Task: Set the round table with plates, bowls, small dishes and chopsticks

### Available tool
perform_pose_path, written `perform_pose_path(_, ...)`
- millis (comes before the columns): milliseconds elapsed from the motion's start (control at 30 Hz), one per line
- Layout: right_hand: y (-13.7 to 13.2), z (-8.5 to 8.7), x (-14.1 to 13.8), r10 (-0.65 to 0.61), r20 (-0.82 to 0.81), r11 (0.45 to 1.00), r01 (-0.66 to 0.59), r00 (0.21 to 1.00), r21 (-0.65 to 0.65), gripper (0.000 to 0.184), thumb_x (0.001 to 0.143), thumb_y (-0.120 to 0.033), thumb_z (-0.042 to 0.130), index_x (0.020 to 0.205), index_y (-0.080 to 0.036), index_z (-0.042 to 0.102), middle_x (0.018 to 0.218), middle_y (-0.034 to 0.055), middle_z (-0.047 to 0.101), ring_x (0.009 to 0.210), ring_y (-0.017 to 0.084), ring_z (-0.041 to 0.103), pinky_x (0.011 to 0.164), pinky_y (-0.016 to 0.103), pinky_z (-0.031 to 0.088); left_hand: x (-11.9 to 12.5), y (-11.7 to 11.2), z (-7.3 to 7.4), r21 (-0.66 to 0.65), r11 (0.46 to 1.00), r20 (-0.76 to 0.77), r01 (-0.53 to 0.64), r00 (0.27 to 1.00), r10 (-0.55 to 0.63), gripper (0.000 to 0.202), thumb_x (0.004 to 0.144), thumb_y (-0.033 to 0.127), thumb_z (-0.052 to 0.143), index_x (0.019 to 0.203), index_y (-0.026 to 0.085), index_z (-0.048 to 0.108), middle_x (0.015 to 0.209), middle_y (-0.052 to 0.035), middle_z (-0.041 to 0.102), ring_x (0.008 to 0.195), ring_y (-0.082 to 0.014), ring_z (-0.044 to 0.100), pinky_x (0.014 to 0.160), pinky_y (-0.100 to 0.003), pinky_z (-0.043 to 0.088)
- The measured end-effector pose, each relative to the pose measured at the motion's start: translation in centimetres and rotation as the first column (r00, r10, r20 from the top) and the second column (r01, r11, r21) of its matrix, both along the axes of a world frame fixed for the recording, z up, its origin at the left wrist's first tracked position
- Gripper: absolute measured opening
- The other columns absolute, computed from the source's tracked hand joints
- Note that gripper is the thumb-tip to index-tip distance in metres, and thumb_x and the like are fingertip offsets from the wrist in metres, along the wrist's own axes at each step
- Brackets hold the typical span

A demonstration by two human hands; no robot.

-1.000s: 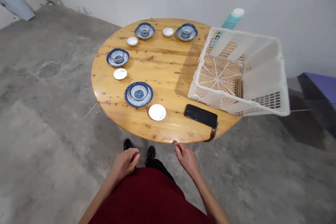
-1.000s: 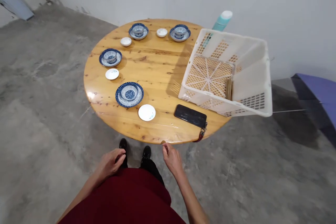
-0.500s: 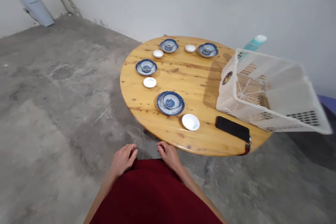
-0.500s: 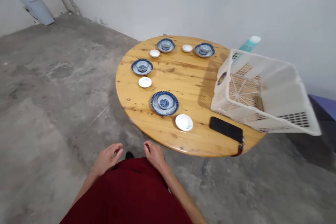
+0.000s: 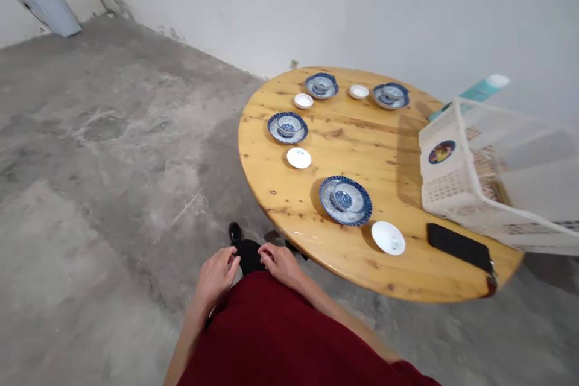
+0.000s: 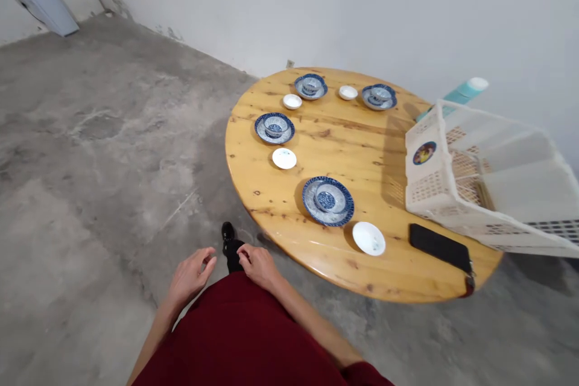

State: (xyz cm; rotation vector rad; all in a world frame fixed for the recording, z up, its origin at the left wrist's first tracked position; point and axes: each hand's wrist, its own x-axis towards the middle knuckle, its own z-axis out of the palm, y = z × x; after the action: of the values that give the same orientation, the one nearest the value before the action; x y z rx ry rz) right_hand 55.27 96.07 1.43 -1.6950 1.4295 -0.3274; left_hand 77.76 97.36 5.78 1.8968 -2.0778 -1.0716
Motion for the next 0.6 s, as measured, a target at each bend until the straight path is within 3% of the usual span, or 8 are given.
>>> perform_pose_path(233,-12.3,-1.3,7.6,0.053,-0.016,0.999,-0.053,0.998,0.001,0.027,0.097,-0.021,0.049,0.107,-0.022,0.075,0.09,0.0035,0.081,0.081,0.019,0.074,0.072,0.025,0.046,7.3,-11.1,-2.1,-0.048,0.999,0.023,0.01,1.0,-0.009,0.039,0.102,0.039,0.04,0.122,0.019,0.067,0.107,-0.0115,0.077,0.101,-0.0269,0.074,0.088,-0.038,0.055)
perform_pose_path(400,-22.3,-0.1,11.8,0.077,-0.043,0.997,-0.078,0.996,-0.021,0.027,0.098,-0.022,0.051,0.108,-0.024,0.075,0.095,0.0035,0.081,0.085,0.019,0.074,0.075,0.025,0.047,12.0,-20.0,-1.1,-0.126,0.992,0.024,-0.003,1.0,0.006,0.038,0.101,0.042,0.041,0.12,0.022,0.068,0.101,-0.01,0.078,0.095,-0.025,0.075,0.083,-0.035,0.056)
perform_pose_path(500,-27.2,1.0,13.2,0.096,-0.076,0.993,-0.101,0.993,-0.064,0.027,0.098,-0.024,0.051,0.109,-0.023,0.075,0.102,0.0057,0.081,0.093,0.021,0.075,0.078,0.027,0.047,13.3,-24.6,-0.5,-0.137,0.99,0.045,-0.015,0.999,0.022,0.037,0.101,0.04,0.042,0.12,0.022,0.067,0.102,-0.0094,0.078,0.096,-0.0248,0.075,0.084,-0.034,0.056)
perform_pose_path(600,-30.9,1.7,13.5,0.053,-0.076,0.994,-0.06,0.996,-0.095,0.029,0.1,-0.024,0.049,0.113,-0.023,0.075,0.105,0.0068,0.081,0.095,0.022,0.075,0.08,0.027,0.048,13.6,-28.7,-0.2,-0.093,0.995,0.028,0.036,0.999,-0.034,0.036,0.101,0.04,0.042,0.119,0.022,0.067,0.103,-0.0086,0.078,0.095,-0.0236,0.075,0.085,-0.034,0.056)
